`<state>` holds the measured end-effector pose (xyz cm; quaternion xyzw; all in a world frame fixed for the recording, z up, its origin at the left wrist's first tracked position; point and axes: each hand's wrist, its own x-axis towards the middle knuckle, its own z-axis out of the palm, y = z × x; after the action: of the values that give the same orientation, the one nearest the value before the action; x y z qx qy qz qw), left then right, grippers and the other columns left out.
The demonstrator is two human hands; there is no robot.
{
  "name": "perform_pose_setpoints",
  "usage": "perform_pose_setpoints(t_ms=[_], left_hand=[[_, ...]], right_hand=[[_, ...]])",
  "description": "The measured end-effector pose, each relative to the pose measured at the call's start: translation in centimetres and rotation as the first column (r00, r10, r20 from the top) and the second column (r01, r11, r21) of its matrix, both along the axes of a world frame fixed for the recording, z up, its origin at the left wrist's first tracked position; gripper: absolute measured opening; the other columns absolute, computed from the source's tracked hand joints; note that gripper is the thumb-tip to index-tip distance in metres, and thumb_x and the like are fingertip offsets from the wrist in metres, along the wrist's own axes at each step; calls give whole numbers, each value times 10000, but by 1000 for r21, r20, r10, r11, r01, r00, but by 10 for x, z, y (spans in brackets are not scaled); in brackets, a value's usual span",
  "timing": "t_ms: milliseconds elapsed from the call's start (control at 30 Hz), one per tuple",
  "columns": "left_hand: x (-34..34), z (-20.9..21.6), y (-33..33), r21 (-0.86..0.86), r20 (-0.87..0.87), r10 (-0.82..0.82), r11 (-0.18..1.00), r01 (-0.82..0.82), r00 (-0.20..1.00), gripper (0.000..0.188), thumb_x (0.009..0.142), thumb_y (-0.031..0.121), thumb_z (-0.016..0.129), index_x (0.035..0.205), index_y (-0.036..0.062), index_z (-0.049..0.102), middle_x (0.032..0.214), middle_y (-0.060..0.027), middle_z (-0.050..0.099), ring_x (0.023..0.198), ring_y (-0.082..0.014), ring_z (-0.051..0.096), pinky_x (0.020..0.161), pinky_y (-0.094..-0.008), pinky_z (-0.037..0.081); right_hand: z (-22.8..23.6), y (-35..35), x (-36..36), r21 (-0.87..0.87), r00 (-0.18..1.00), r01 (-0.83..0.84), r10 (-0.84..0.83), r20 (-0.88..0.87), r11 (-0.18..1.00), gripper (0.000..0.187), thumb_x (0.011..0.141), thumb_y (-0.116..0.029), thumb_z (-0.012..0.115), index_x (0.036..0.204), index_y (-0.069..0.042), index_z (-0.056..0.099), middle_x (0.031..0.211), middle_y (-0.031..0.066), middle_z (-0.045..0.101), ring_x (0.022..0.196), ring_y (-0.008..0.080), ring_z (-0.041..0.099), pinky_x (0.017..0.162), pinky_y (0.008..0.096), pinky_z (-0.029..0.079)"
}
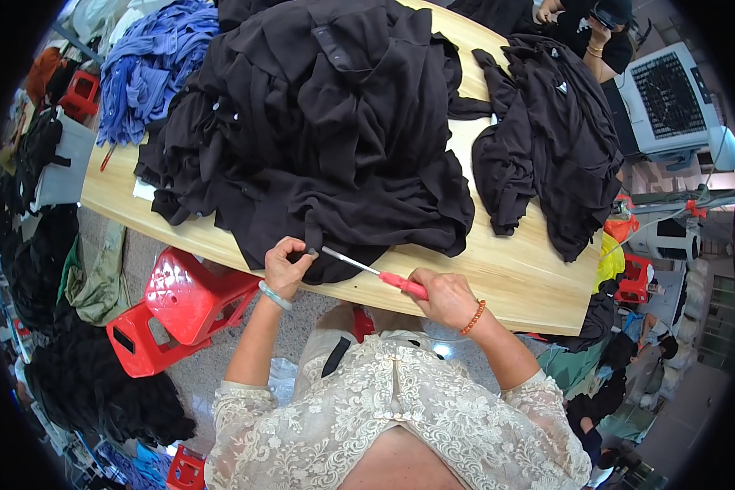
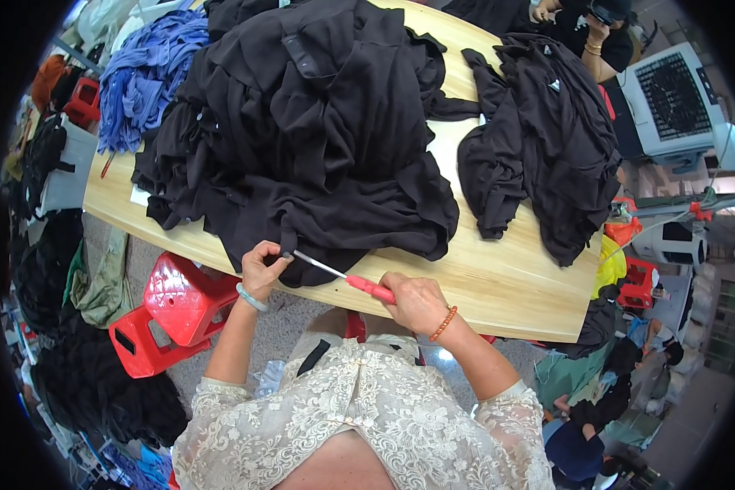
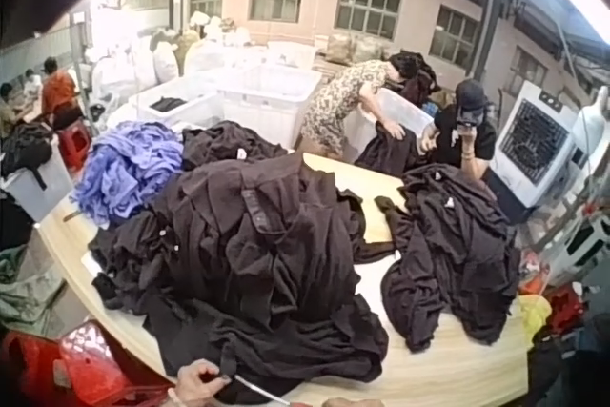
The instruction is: Trimming loose threads from black garments using scissors in a textile manufacturing environment.
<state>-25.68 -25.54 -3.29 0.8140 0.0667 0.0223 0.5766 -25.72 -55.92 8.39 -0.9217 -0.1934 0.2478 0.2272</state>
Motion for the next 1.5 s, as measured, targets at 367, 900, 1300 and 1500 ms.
perform_pose_setpoints(t_ms=[367,900,1300,1500], left_hand=[[37,-4,-24,875,-119,-552,335,350,825,719,624,124,716,1303,185,486,1414,-188,361,1355,-369,284,1080,-654,78],[80,88,-150,482,-197,-602,628,611,774,348,719,208,752,960,-31,674,920,-167,677,881,-289,647,813,-356,504],[238,-44,-454,-13,-276,-286,956,294,917,1034,739,466,759,1444,-47,204,1441,-263,312,1327,-328,343,1090,-353,273],[265,-32,-530,-60,-355,-254,967,249,900,1150,679,617,729,1459,-27,181,1466,-256,275,1352,-335,309,1098,-364,257]], right_hand=[[-38,-59,-19,56,889,420,-423,177,906,249,835,-215,626,1039,-91,557,980,157,571,835,359,620,733,449,502],[-30,-359,15,556,39,825,-991,131,106,245,873,-218,601,932,6,681,731,129,693,698,200,686,639,311,520],[-21,-523,197,315,272,862,-887,374,397,740,661,-684,654,854,29,614,865,272,643,874,408,630,785,442,487],[-95,-543,249,254,505,816,-854,123,519,664,609,-501,710,894,85,581,849,292,615,849,387,630,772,410,483]])
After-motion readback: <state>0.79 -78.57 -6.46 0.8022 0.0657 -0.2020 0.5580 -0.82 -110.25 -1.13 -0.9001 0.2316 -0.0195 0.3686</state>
